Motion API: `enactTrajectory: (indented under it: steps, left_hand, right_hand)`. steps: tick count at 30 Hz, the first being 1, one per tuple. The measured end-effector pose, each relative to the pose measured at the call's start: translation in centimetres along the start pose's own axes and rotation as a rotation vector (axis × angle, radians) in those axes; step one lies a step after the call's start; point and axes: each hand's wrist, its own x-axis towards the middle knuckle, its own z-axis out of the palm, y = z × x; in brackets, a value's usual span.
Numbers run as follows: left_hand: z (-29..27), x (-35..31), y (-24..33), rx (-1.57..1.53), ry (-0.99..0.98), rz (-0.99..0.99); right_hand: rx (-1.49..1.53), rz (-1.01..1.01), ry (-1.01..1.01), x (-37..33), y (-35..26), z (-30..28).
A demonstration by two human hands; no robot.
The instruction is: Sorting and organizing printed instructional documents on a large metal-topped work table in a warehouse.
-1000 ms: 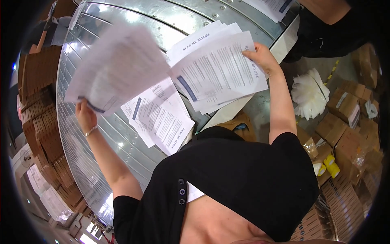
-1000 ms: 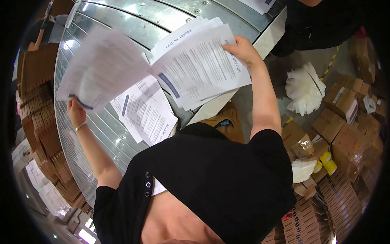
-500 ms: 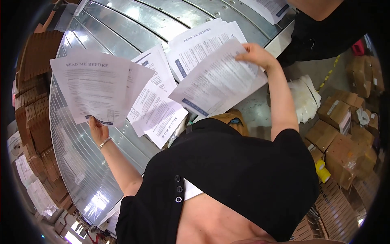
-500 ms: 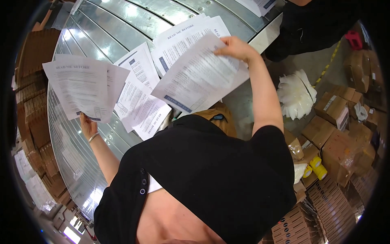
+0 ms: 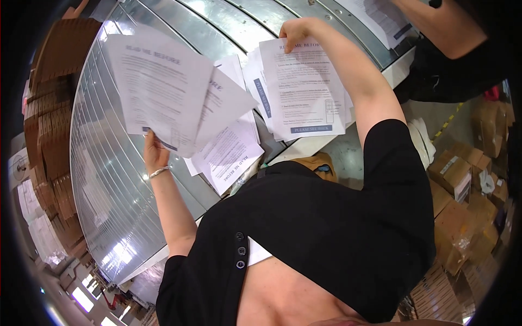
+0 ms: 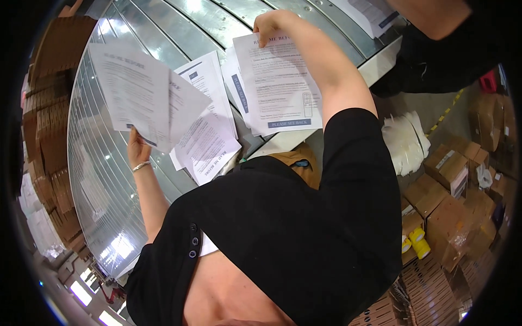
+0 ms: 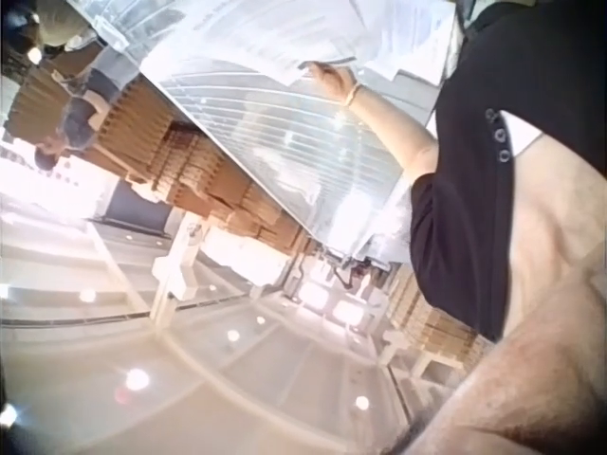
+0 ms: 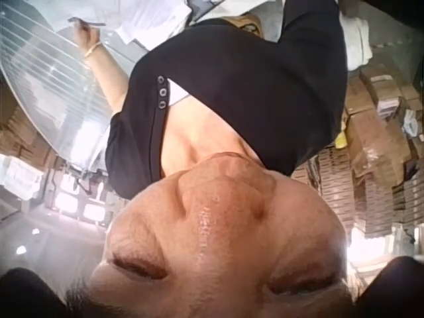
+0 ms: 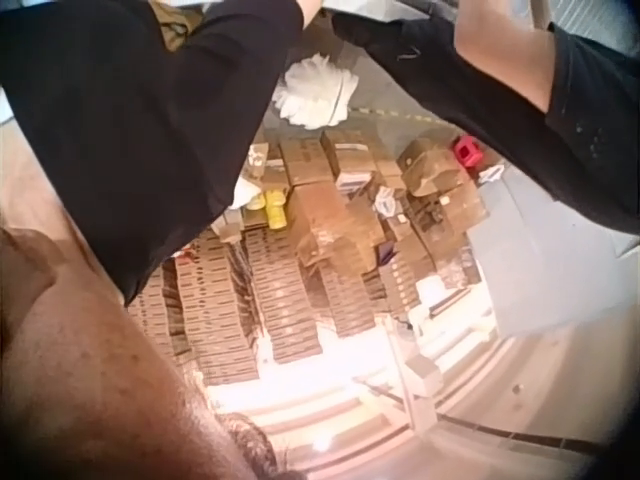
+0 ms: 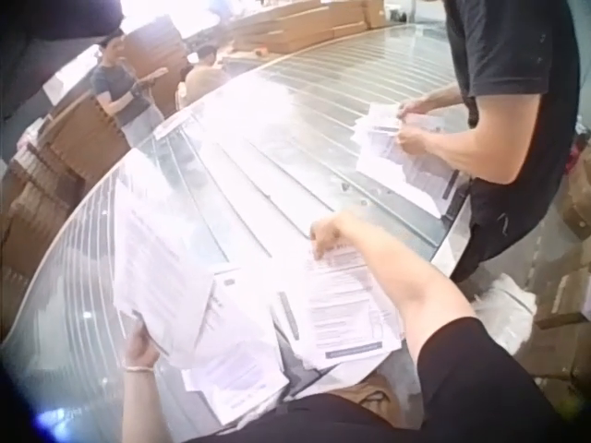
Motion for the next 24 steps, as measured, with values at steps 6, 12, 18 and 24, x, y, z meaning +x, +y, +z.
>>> enactTrajectory:
  steps: [6,12,18,24]
  left_hand:
    - [0.5,0.3,-4.8,-0.02,-0.018,-0.13]
    - [1.2,0.8,-6.9,-0.002,0.051,-0.23]
    - [2.0,0.3,-7.4,0.033,0.045,-0.238]
    - [3.7,0.3,-8.3,0.096,0.067,-0.2]
  right_hand:
    - [-0.13,-0.057,-0.013,3.1,-0.6,1.7]
    - [-0.203,-0.078,0.197,3.1,-0.3,3.1]
    - [0.329,-0.204,0.701,-2.7,-1.0,7.8]
    - [1.207,-0.239,0.155,-13.9,-2.5,13.5]
